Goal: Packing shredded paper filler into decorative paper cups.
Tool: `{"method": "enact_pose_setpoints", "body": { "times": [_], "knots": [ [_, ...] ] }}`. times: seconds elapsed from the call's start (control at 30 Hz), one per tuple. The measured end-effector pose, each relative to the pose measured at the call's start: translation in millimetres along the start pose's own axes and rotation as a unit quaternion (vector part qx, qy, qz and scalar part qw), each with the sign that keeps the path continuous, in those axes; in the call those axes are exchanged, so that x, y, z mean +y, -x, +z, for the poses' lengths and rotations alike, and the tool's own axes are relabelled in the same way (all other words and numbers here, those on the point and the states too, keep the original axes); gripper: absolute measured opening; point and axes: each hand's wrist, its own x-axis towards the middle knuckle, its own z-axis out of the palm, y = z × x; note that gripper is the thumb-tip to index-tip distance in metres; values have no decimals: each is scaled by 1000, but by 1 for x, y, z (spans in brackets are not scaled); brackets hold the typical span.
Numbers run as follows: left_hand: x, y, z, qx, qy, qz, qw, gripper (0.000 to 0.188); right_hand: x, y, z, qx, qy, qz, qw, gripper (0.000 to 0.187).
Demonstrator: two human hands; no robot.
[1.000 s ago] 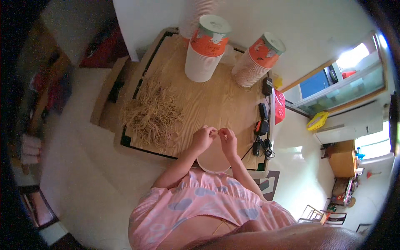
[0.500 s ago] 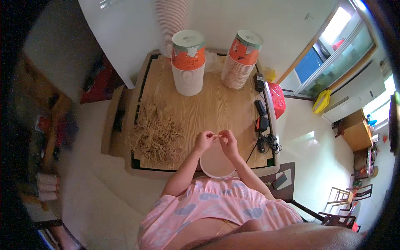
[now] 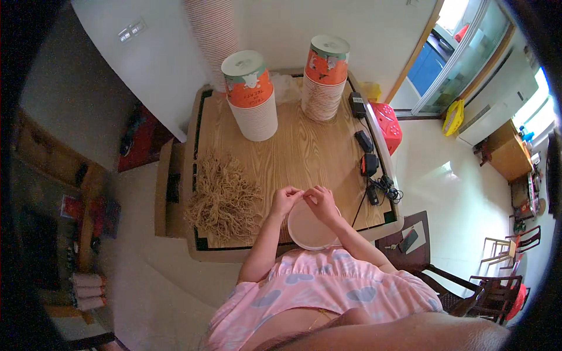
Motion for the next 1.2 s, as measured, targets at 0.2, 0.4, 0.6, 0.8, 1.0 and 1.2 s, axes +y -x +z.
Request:
{"method": "enact_pose_setpoints", "body": {
  "times": [0.2,0.4,0.6,0.8,1.0,1.2],
  "knots": [
    [1,1,0,17,-45,-15,999,10,5,-2,5,-2,-80,54,995,8],
    [5,2,7,42,-52,24,998,9,1,-6,2,5,-81,75,994,7],
    [-9,-9,9,121,-55,59,989,9,-8,-7,-3,32,-21,-22,999,7],
    [1,-6,14,85,-63,52,993,10,-8,-7,-4,16,-13,-4,1000,9],
    [1,-3,12,73,-57,55,994,11,-1,-12,0,24,-39,1,999,10],
    [14,4,16,81,-31,29,996,11,4,-11,5,4,-50,83,995,8]
  ]
}}
